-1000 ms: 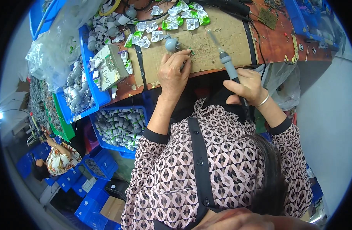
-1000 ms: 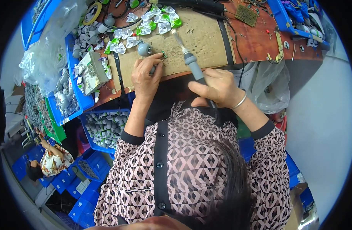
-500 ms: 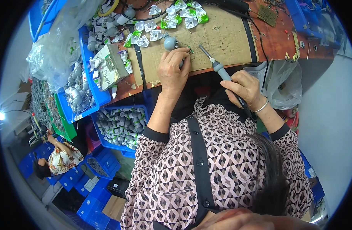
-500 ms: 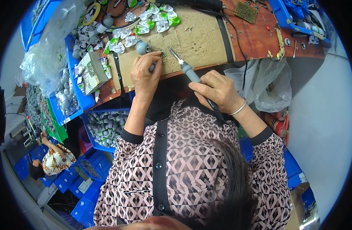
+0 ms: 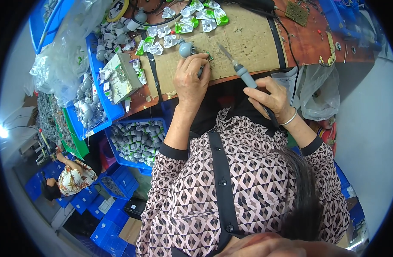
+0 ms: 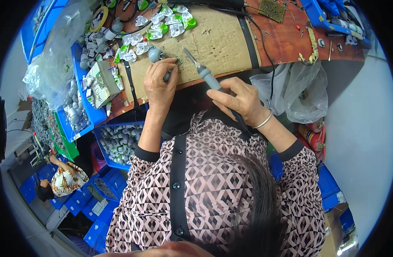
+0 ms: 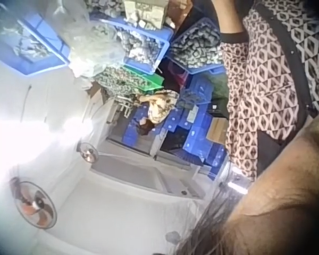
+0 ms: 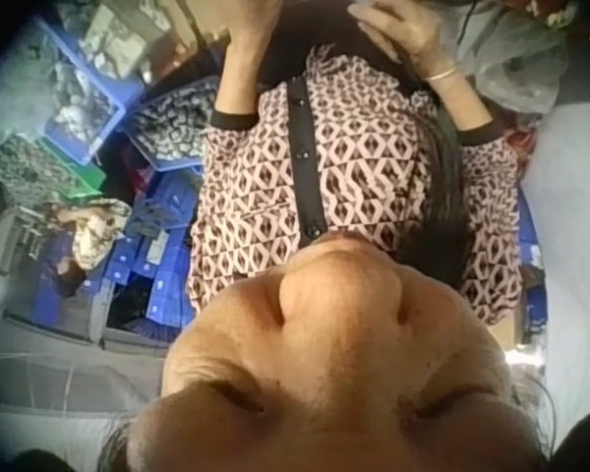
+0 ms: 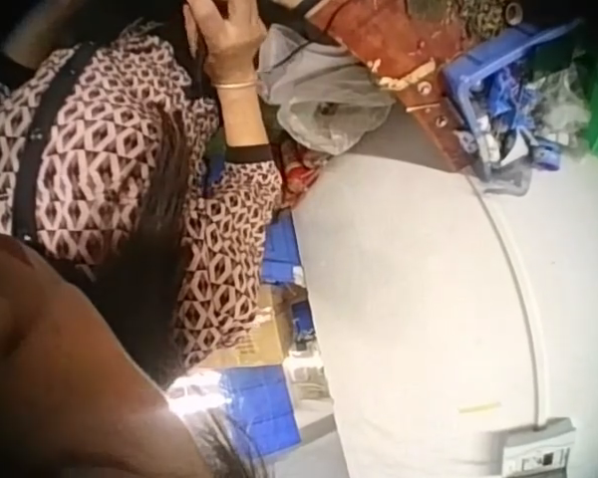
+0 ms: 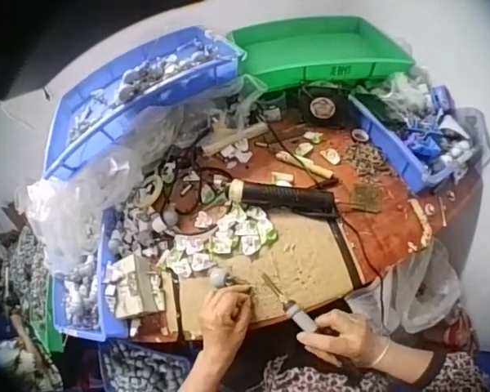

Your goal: Solder wires to small bulb components and assemble them into plastic housings at a factory workstation.

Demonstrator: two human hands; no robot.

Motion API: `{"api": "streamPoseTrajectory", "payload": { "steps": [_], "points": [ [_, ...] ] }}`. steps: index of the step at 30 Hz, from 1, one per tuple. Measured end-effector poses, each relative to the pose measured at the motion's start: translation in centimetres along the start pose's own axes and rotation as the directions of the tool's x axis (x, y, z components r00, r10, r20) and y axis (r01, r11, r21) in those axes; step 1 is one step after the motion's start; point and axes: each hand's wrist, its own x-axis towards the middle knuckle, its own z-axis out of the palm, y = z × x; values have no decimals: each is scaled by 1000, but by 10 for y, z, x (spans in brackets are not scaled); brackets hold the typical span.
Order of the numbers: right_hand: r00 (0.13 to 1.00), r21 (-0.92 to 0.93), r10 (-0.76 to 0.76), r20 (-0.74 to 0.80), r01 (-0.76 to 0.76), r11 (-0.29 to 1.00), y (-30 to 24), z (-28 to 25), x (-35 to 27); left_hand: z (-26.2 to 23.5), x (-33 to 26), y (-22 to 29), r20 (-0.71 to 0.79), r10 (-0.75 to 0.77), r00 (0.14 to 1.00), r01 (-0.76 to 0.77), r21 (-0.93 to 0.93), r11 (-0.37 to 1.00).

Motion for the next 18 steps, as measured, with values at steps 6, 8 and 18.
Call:
{"api": "streamPoseTrajectory", "payload": {
  "steps": [6,8,18],
  "points": [
    [1000,33,-18,-19,19,999,12,24,52,-7,0,8,1,48,999,-48,28,998],
    [996,6,-76,-37,76,997,18,33,70,-9,-1,10,1,49,999,-49,6,999],
    [984,64,-142,108,135,989,27,52,83,-20,-8,13,-8,32,999,-32,-14,999]
  ]
}}
